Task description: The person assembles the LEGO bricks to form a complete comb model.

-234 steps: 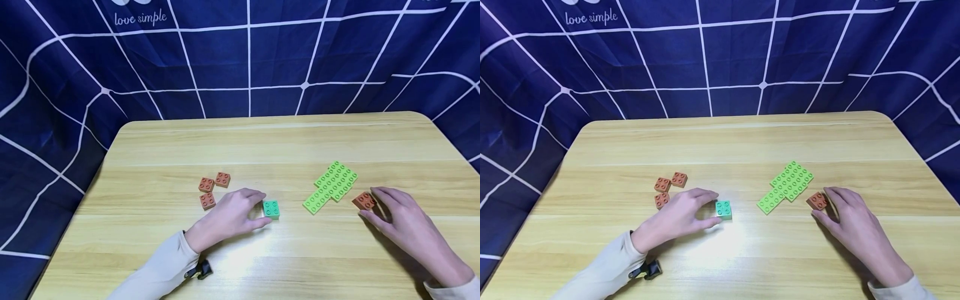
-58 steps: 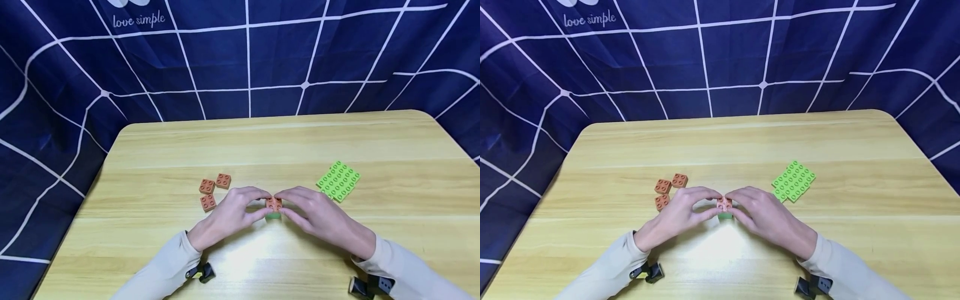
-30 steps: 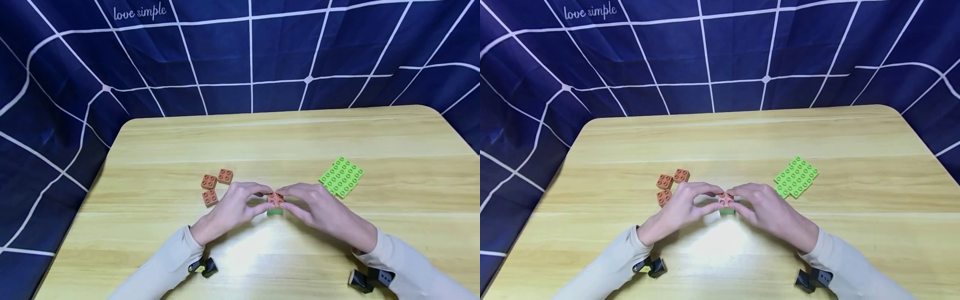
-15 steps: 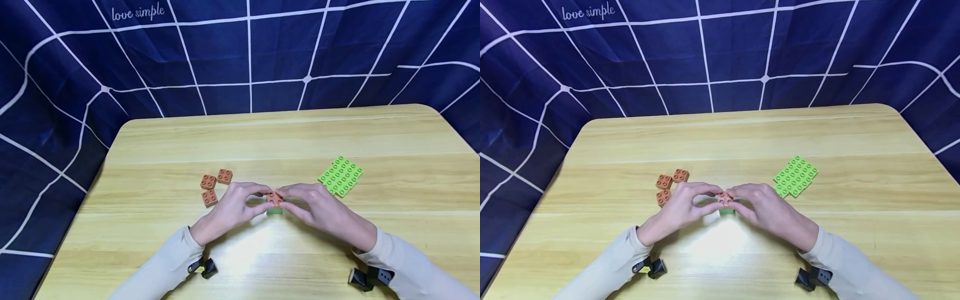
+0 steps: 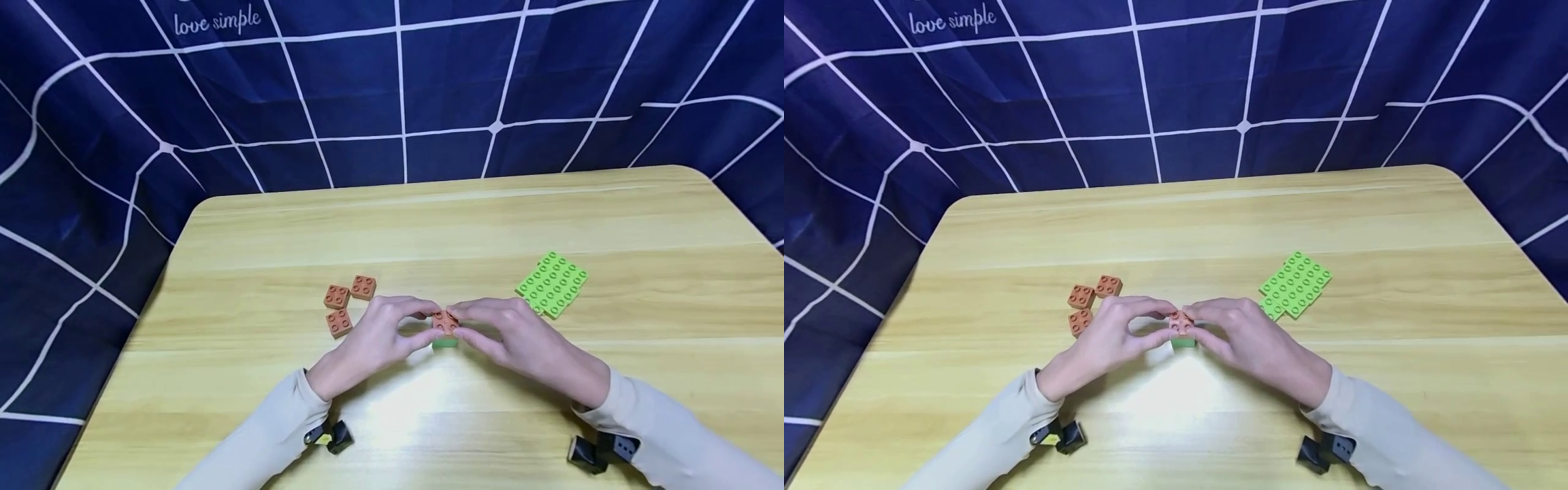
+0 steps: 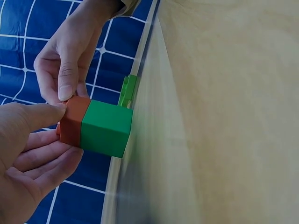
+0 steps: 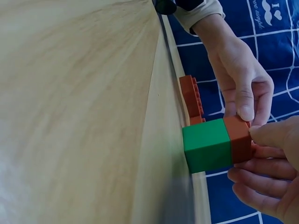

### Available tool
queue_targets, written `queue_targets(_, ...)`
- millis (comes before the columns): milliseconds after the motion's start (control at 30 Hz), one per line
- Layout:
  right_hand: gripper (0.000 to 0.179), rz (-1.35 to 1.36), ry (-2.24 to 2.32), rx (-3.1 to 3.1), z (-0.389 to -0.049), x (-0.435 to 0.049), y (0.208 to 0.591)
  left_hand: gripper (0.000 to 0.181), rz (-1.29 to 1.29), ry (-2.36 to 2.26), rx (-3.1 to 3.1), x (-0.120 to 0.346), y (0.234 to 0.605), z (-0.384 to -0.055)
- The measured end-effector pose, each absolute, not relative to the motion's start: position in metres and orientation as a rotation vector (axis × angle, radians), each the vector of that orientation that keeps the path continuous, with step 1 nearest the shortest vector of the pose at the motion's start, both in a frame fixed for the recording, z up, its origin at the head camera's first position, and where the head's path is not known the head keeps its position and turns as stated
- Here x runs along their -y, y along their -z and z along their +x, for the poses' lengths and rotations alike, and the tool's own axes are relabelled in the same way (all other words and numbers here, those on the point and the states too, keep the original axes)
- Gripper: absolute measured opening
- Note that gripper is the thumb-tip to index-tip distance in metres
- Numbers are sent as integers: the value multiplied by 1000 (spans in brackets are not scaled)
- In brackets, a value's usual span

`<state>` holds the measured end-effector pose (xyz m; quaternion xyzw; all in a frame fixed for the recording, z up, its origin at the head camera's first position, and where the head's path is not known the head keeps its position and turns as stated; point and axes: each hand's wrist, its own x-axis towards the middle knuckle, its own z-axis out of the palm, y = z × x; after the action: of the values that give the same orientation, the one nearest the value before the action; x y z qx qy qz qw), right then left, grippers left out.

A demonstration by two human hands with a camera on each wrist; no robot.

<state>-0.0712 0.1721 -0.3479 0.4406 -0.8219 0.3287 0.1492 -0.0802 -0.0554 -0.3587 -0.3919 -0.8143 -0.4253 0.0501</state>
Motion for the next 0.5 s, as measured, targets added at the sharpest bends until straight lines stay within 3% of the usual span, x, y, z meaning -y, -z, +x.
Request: queue_targets(500, 31, 1134, -899, 2503, -67, -184, 346, 29, -1181, 1304, 2495, 57, 359, -79)
